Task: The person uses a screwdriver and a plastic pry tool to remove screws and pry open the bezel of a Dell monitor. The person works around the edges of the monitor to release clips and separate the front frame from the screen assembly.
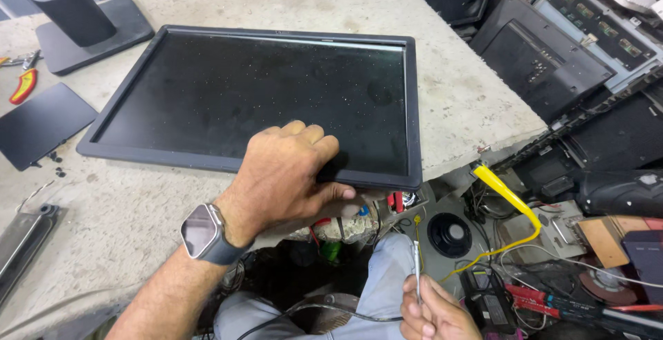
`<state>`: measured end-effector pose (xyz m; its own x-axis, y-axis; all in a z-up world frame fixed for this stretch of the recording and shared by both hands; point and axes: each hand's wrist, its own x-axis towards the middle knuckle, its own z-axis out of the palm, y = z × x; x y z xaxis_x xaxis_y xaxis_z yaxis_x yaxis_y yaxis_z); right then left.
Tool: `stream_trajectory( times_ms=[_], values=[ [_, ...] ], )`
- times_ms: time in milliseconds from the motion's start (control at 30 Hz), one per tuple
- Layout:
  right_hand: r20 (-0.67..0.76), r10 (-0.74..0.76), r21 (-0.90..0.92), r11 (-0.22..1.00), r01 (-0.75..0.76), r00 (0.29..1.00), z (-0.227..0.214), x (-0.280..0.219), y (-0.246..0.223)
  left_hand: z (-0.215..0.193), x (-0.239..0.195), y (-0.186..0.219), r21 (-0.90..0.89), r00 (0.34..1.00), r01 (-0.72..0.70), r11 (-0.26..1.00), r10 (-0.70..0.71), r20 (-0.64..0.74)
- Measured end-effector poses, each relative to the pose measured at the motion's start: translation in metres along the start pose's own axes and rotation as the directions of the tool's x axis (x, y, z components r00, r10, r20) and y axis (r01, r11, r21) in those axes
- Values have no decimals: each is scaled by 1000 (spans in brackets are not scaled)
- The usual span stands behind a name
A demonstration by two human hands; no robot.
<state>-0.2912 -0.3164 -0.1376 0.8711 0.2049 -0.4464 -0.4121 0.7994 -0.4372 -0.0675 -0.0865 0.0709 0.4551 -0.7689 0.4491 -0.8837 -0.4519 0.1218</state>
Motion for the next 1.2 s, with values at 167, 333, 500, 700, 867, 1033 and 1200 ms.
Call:
stream_trajectory(
  times_ms=[167, 333, 500, 700, 867, 1033, 1200],
  values=[
    [149, -692, -797, 338, 500, 706, 27, -36, -67, 14, -1, 9, -58, 993, -86, 995, 80, -87],
    [747, -534, -646, -724, 242, 396, 123, -44, -136, 40, -10, 44, -36, 897, -108, 993, 82, -435],
    [835, -318, -395, -915, 86, 449, 169, -32, -149, 78, -31, 92, -893, 804, 194, 406, -587, -92],
    [867, -214, -276, -958, 76, 449, 172, -20, -151, 66, -34, 81, -678, 850, 204, 706, -471, -235],
    [859, -201, -221, -975, -14, 470, 179, -23, -144, 44, -22, 47, 116, 887, -31, 993, 81, -455],
    [876, -122, -62, -988, -141, 467, 180, -28, -129, 55, -7, 22, 320, 943, -105, 942, 196, -269],
    [853, -82, -16, -991, -130, 515, 178, -24, -130, 72, 7, 11, 404, 921, -186, 896, 302, -246]
  ],
)
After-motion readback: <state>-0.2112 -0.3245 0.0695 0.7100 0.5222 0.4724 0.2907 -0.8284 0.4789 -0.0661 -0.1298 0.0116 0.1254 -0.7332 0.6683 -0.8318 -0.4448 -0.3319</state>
